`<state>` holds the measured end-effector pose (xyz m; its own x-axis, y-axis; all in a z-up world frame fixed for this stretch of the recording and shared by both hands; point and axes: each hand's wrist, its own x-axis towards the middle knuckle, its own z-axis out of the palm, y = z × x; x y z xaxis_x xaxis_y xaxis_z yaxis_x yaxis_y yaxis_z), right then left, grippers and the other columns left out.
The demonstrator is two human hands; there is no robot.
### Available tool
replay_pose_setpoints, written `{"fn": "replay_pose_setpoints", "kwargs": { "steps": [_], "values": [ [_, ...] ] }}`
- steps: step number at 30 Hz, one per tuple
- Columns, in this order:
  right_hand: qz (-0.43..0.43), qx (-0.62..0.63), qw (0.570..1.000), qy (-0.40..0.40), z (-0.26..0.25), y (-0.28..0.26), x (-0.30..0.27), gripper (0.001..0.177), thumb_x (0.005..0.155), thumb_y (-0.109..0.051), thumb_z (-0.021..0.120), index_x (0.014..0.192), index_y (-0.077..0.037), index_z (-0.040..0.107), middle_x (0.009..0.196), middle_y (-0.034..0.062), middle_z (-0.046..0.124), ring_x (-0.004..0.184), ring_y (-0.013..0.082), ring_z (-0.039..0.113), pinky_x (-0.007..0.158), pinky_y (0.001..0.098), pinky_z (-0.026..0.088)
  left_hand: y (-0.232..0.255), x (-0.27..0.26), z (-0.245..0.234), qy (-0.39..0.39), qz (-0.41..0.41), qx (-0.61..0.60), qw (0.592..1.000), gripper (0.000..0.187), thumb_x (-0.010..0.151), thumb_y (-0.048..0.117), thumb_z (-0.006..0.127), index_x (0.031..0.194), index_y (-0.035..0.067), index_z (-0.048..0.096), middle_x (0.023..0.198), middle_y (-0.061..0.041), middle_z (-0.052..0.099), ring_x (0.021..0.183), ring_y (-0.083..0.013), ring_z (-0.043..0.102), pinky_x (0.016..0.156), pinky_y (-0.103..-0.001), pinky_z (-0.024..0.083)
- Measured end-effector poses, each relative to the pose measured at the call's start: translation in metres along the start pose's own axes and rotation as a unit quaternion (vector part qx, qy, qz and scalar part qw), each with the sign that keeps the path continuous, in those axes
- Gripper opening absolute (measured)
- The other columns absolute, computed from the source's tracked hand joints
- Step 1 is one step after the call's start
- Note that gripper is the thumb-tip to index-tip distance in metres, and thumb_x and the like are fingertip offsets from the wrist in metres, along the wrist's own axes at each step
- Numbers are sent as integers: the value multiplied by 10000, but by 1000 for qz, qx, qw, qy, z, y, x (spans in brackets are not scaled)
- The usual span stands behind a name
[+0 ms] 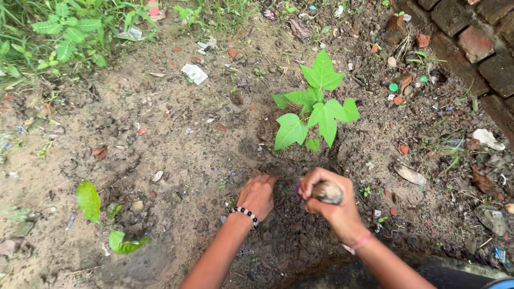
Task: The person digs into the soil near a small green plant using a hand trowel.
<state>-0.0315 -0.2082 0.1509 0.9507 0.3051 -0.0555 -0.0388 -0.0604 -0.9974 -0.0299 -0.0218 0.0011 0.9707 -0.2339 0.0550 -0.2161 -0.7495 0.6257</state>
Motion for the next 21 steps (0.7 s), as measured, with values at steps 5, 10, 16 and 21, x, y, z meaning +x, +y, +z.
{"fn": "replay_pose_setpoints", "kwargs": {
  "steps": [5,10,16,21],
  "values": [
    [22,97,994,36,-12,-22,-16,232,583,157,584,756,5,603,783,115,633,762,213,605,578,308,485,9,-16,-13,-8,35,-8,999,386,820,-3,544,1184,-9,669,1161,-196,697,1128,-377,641,1008,-467,481],
    [7,110,993,43,-17,-37,-26,245,588,137,546,781,-3,602,796,106,628,824,205,630,657,312,522,-5,-8,-10,-71,-62,48,994,417,880,-72,458,1241,2,653,1217,-204,677,1122,-313,667,1030,-416,512],
    [-133,44,987,83,20,-3,7,245,659,165,622,830,-9,606,844,93,653,833,194,652,1083,376,547,-23,-3,-7,51,-38,64,996,471,792,41,598,1251,-61,601,1264,-239,636,1177,-370,593,1033,-474,439],
    [-110,112,980,124,43,33,16,261,645,184,593,809,-18,582,839,77,617,838,180,604,837,339,512,-21,-14,-6,34,-62,53,996,454,806,89,622,1244,-30,607,1204,-211,646,1164,-372,591,1006,-486,441]
  ]
}}
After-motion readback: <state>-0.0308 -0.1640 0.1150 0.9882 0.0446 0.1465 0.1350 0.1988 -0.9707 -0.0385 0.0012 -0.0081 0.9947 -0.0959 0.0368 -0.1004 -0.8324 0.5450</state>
